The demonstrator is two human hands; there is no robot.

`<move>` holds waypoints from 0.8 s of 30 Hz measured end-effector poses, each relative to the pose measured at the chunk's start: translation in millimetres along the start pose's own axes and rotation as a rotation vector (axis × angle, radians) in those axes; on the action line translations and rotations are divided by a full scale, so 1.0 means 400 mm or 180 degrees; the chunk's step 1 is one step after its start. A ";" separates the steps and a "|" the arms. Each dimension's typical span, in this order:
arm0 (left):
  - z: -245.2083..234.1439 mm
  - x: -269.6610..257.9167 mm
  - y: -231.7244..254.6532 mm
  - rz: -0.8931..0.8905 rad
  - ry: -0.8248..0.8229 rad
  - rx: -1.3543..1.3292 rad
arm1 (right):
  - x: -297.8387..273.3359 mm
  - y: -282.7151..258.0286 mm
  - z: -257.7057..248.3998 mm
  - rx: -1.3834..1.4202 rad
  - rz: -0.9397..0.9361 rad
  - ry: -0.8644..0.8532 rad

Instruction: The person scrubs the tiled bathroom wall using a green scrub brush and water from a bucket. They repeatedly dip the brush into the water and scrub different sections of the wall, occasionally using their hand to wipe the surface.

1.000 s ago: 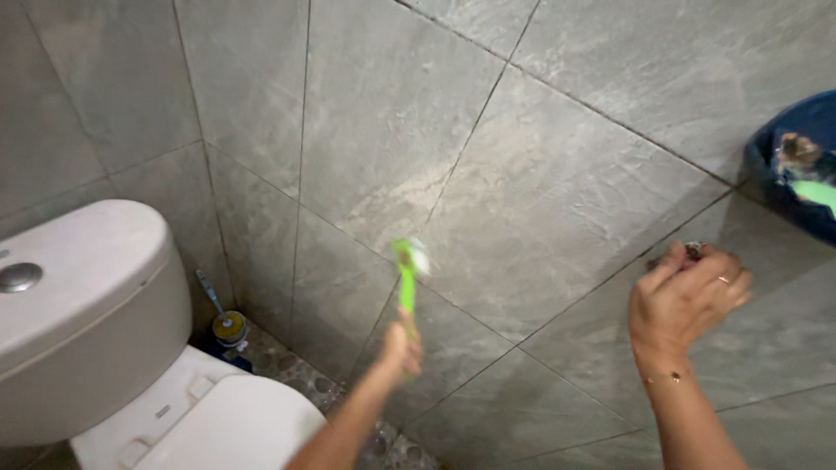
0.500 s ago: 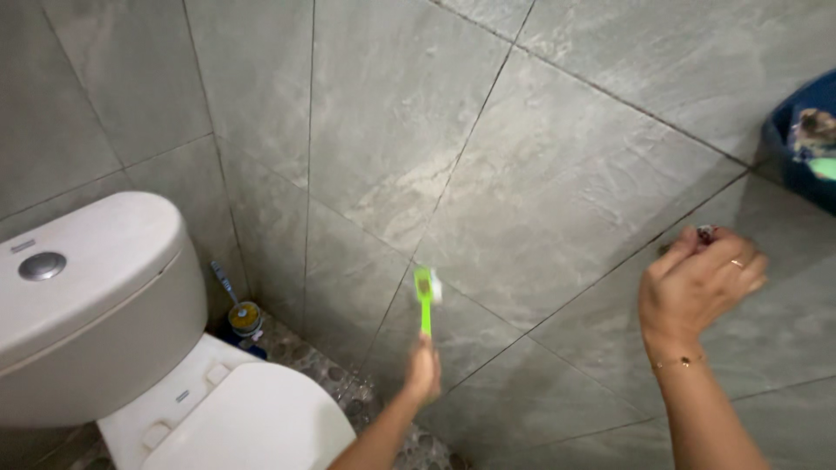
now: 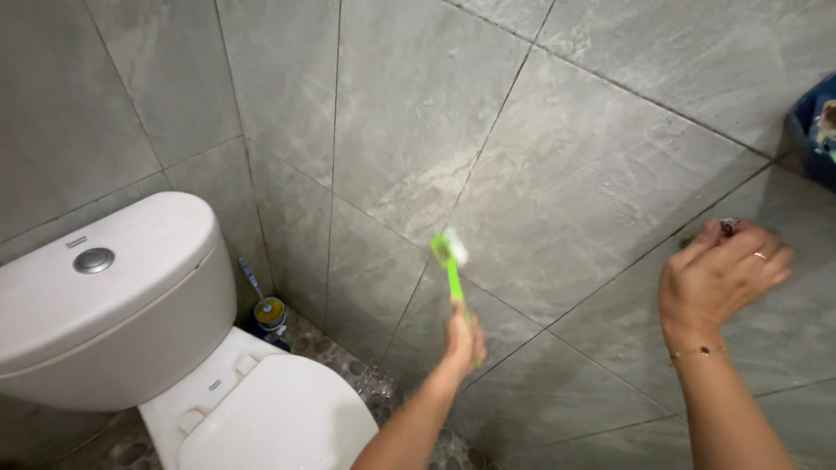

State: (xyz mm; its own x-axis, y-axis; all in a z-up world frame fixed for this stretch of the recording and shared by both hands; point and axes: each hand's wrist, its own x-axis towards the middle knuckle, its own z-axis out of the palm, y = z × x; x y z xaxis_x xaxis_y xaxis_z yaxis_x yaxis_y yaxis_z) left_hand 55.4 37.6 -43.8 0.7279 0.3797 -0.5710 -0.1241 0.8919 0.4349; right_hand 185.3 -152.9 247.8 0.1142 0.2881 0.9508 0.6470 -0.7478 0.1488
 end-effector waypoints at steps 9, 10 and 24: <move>0.105 0.049 -0.068 0.1791 0.0144 0.0399 | 0.002 -0.004 0.004 -0.0074 0.0002 0.0007; 0.063 0.015 -0.149 0.1671 0.0246 0.0635 | -0.003 -0.010 -0.001 -0.0071 0.0015 -0.0011; 0.079 -0.109 -0.032 0.3307 0.0265 0.3205 | 0.036 -0.049 -0.020 -0.0032 0.0096 0.0116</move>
State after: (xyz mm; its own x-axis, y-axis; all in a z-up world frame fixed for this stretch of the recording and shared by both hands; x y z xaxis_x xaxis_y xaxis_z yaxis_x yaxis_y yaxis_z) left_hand 46.7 1.7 -2.4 0.5612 0.7795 0.2783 -0.0183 -0.3245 0.9457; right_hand 168.3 -138.8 260.8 0.1057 0.2435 0.9641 0.6360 -0.7619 0.1227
